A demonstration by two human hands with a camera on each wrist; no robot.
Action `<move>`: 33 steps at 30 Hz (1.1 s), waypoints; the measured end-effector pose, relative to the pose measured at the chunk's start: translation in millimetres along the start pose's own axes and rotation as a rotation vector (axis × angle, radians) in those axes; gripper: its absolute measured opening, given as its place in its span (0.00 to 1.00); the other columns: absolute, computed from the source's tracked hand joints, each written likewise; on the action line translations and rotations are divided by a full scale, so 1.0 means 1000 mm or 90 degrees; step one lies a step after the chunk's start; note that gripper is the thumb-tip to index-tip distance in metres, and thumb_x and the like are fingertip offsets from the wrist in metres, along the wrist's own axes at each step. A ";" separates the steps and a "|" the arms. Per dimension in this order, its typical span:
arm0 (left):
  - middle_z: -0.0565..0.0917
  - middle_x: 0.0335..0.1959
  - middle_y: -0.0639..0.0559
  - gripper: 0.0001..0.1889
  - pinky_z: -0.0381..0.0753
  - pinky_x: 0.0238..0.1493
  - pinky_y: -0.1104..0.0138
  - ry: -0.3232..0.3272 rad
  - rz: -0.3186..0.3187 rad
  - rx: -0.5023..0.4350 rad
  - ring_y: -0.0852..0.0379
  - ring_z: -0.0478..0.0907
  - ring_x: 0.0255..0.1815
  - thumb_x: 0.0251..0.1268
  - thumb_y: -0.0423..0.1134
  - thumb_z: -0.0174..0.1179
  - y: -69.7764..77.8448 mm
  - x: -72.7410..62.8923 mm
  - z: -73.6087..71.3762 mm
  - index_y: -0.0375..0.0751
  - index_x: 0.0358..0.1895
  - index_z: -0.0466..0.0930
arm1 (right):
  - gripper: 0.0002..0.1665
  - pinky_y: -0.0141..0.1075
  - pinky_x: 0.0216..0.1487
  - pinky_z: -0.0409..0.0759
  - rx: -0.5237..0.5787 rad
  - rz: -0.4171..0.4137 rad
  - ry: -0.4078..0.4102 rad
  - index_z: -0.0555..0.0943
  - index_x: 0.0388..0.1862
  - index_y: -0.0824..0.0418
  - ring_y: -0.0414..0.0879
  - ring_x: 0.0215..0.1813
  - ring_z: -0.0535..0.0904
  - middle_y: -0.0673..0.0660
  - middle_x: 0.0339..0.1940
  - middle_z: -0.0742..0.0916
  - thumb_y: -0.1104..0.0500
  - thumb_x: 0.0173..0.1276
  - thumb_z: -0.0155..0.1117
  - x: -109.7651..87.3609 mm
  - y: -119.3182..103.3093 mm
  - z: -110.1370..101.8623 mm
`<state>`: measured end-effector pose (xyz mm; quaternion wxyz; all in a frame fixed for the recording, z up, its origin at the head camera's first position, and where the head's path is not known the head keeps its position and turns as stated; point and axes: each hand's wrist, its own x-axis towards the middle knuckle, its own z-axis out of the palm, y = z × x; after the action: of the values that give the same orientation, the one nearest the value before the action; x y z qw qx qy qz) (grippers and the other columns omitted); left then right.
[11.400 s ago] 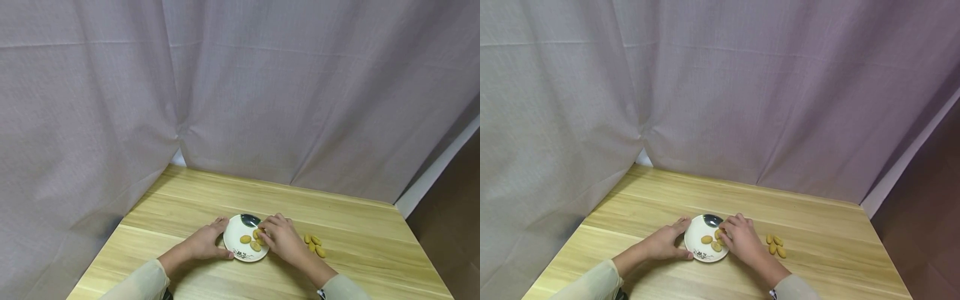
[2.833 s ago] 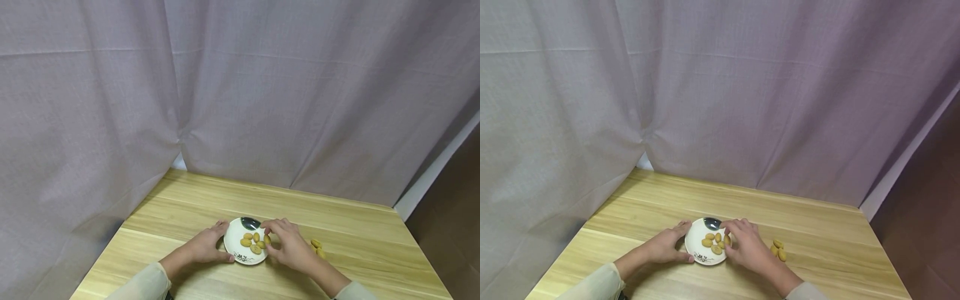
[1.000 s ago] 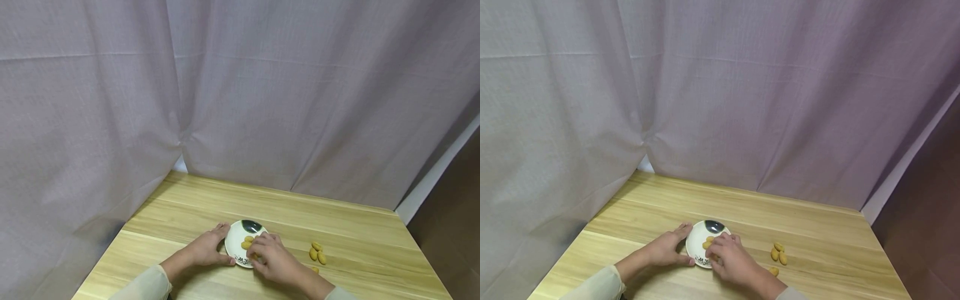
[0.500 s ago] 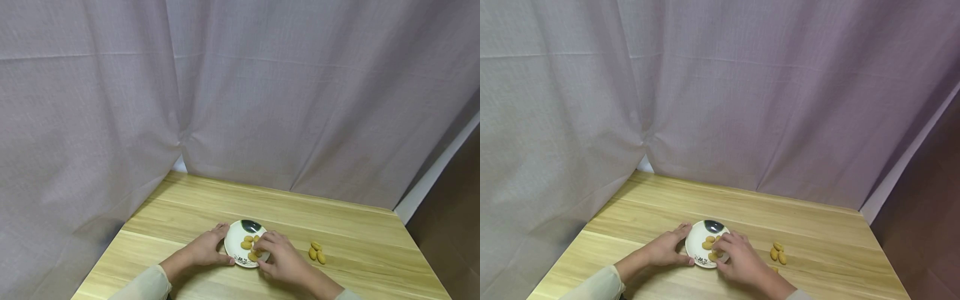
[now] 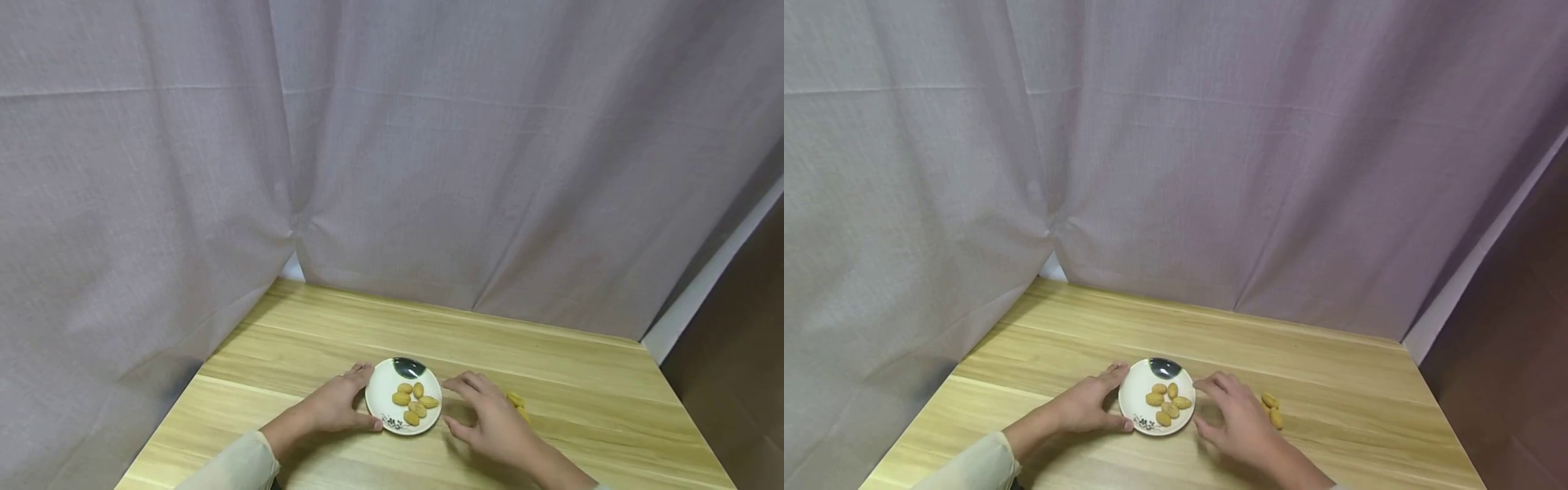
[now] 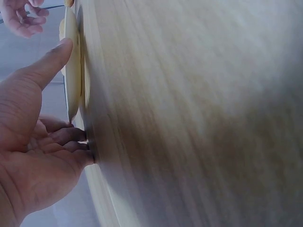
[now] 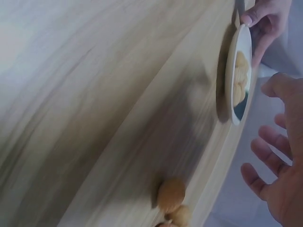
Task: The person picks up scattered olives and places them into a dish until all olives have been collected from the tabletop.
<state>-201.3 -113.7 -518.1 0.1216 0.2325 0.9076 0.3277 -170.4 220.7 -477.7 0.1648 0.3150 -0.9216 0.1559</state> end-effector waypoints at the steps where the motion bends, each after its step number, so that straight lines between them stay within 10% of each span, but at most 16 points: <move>1: 0.58 0.90 0.31 0.64 0.57 0.91 0.38 0.001 0.002 -0.001 0.34 0.54 0.93 0.60 0.63 0.80 0.000 0.000 0.000 0.28 0.88 0.56 | 0.34 0.48 0.59 0.92 -0.003 0.006 0.001 0.88 0.64 0.52 0.42 0.58 0.86 0.45 0.55 0.89 0.54 0.57 0.90 -0.002 0.002 -0.002; 33: 0.58 0.90 0.31 0.64 0.56 0.91 0.39 -0.001 0.014 -0.001 0.33 0.53 0.93 0.61 0.63 0.80 0.001 0.000 0.000 0.27 0.88 0.55 | 0.45 0.59 0.56 0.90 -0.035 0.095 -0.041 0.85 0.70 0.56 0.48 0.56 0.86 0.49 0.56 0.91 0.56 0.53 0.92 -0.055 0.057 -0.029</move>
<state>-200.7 -113.2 -517.1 0.1190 0.2423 0.9048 0.3293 -159.3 303.7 -484.3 0.1312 0.2457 -0.9513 0.1321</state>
